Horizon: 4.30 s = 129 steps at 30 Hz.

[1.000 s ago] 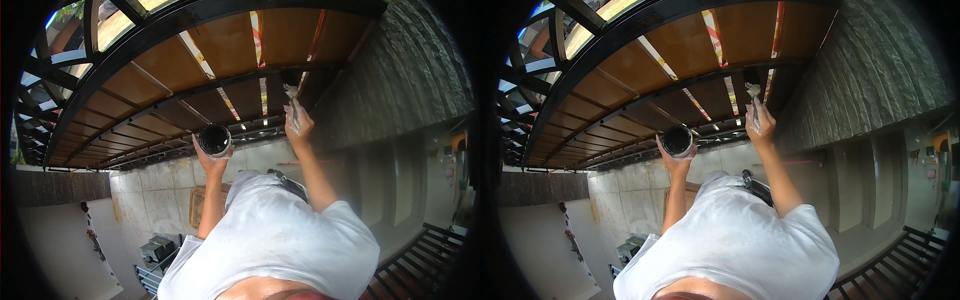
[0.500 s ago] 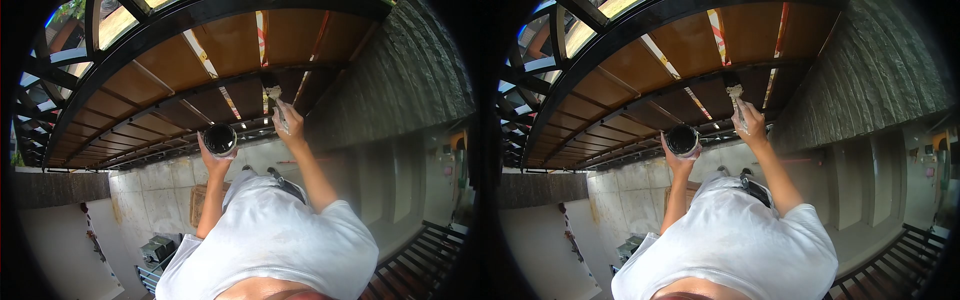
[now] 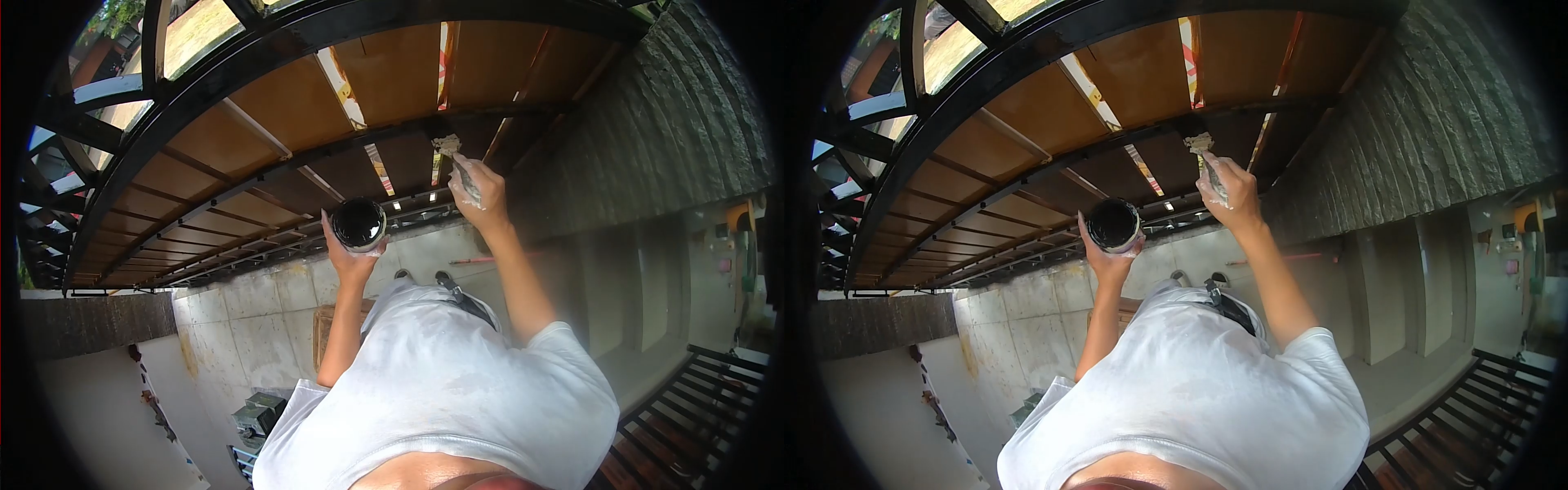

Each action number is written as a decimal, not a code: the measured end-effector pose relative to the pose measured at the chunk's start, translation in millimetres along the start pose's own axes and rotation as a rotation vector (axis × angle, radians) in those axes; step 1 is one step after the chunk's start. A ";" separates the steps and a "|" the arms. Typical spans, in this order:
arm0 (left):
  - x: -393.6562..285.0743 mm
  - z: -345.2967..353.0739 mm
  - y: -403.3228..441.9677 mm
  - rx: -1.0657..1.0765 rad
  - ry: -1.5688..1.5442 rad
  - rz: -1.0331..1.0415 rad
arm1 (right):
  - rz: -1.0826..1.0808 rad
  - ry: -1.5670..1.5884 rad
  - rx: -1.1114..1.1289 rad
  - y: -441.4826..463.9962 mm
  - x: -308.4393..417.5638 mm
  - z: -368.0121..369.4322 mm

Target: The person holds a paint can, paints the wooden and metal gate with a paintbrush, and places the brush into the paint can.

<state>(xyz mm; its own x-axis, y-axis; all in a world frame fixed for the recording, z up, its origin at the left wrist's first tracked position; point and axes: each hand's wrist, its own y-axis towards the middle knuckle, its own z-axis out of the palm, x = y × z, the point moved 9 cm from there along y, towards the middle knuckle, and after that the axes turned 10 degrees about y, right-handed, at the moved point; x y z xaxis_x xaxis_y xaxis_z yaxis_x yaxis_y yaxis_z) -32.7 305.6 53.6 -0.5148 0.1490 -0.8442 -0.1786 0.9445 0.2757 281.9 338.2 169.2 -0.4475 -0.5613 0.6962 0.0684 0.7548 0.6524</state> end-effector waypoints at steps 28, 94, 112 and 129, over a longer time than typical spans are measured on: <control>9.0 0.7 35.9 0.028 0.004 0.039 | -0.049 0.069 0.117 16.2 52.9 66.7; 32.4 17.3 42.7 0.088 -0.033 0.055 | -0.076 -0.082 0.025 24.4 30.0 1.6; 27.2 26.3 39.2 0.107 -0.059 0.066 | -0.057 -0.068 0.023 4.8 12.4 -2.4; 26.7 23.3 36.8 0.114 -0.097 0.041 | 0.048 0.098 -0.219 -30.5 -22.0 11.6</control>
<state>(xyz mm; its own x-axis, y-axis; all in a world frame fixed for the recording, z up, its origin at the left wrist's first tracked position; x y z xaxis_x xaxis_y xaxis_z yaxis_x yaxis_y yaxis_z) -33.5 351.2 30.5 -0.4349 0.2102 -0.8756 -0.0598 0.9635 0.2610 279.3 331.5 130.5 -0.3515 -0.5647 0.7467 0.2842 0.6956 0.6599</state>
